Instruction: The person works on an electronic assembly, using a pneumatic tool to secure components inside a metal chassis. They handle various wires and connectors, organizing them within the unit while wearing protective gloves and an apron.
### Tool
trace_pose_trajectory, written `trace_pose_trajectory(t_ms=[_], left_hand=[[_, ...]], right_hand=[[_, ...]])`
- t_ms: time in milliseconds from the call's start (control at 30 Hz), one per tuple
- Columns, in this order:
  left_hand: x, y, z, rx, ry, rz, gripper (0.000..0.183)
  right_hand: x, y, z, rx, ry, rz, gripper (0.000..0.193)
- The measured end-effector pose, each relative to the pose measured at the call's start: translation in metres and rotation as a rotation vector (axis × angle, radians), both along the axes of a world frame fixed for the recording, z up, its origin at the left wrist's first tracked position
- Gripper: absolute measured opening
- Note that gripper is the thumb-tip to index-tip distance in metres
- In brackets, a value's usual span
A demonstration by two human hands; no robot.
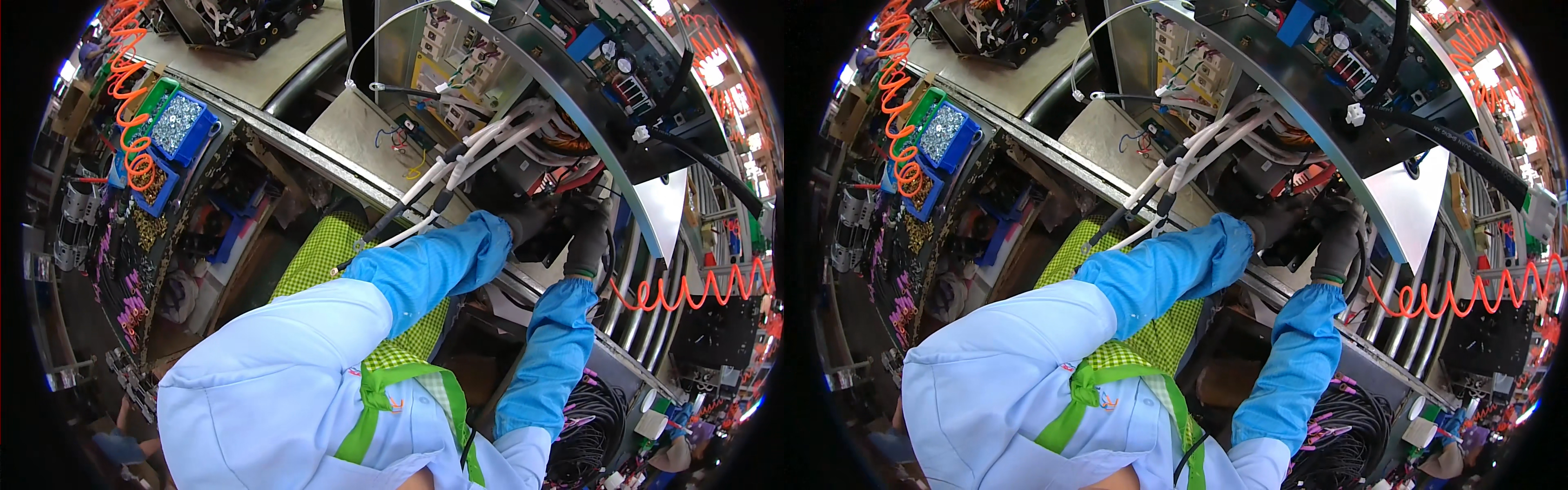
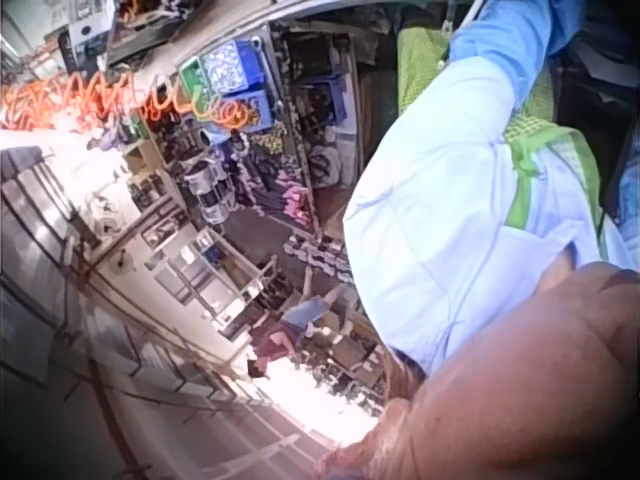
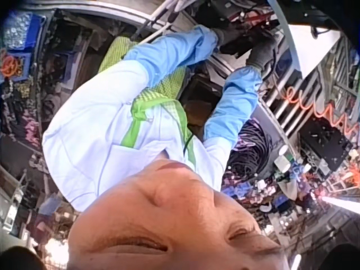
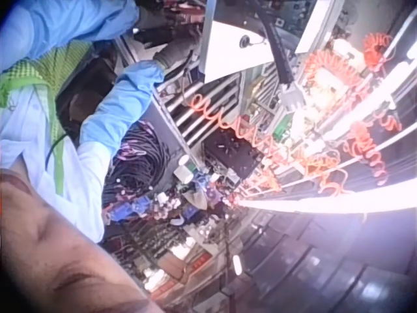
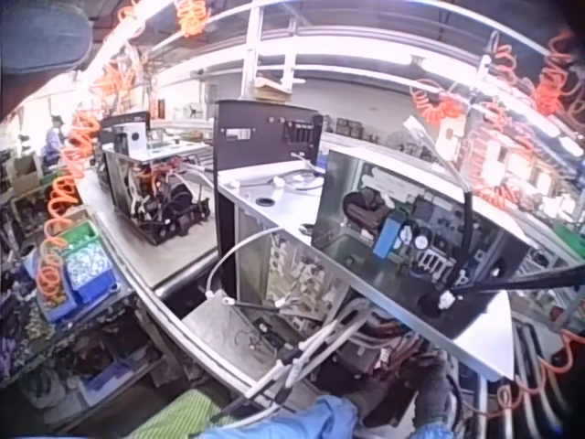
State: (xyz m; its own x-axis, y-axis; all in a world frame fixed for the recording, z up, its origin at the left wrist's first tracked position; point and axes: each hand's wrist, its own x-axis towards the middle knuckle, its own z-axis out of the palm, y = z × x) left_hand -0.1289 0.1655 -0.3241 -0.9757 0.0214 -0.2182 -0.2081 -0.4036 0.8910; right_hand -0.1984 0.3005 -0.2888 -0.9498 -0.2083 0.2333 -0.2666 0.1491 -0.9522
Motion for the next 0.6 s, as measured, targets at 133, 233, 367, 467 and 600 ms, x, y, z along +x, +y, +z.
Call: trace_pose_trajectory(t_ms=[133,233,367,467,600], left_hand=[[-0.003,0.002,-0.013,-0.105,0.105,0.106,0.037],[-0.012,0.007,-0.028,-0.166,0.144,0.148,0.035],[-0.014,0.011,-0.034,-0.212,0.136,0.184,0.035],[-0.012,0.013,-0.026,-0.199,0.088,0.175,0.034],[-0.011,0.015,-0.025,-0.094,0.109,0.250,0.034]], right_hand=[[0.031,-0.030,0.035,-0.274,-0.181,-0.074,0.040],[0.029,-0.028,0.035,-0.344,-0.240,-0.067,0.042],[0.028,-0.030,0.034,-0.363,-0.256,-0.101,0.040],[0.023,-0.026,0.027,-0.354,-0.195,-0.139,0.037],[0.034,-0.031,0.037,-0.278,-0.159,-0.096,0.034]])
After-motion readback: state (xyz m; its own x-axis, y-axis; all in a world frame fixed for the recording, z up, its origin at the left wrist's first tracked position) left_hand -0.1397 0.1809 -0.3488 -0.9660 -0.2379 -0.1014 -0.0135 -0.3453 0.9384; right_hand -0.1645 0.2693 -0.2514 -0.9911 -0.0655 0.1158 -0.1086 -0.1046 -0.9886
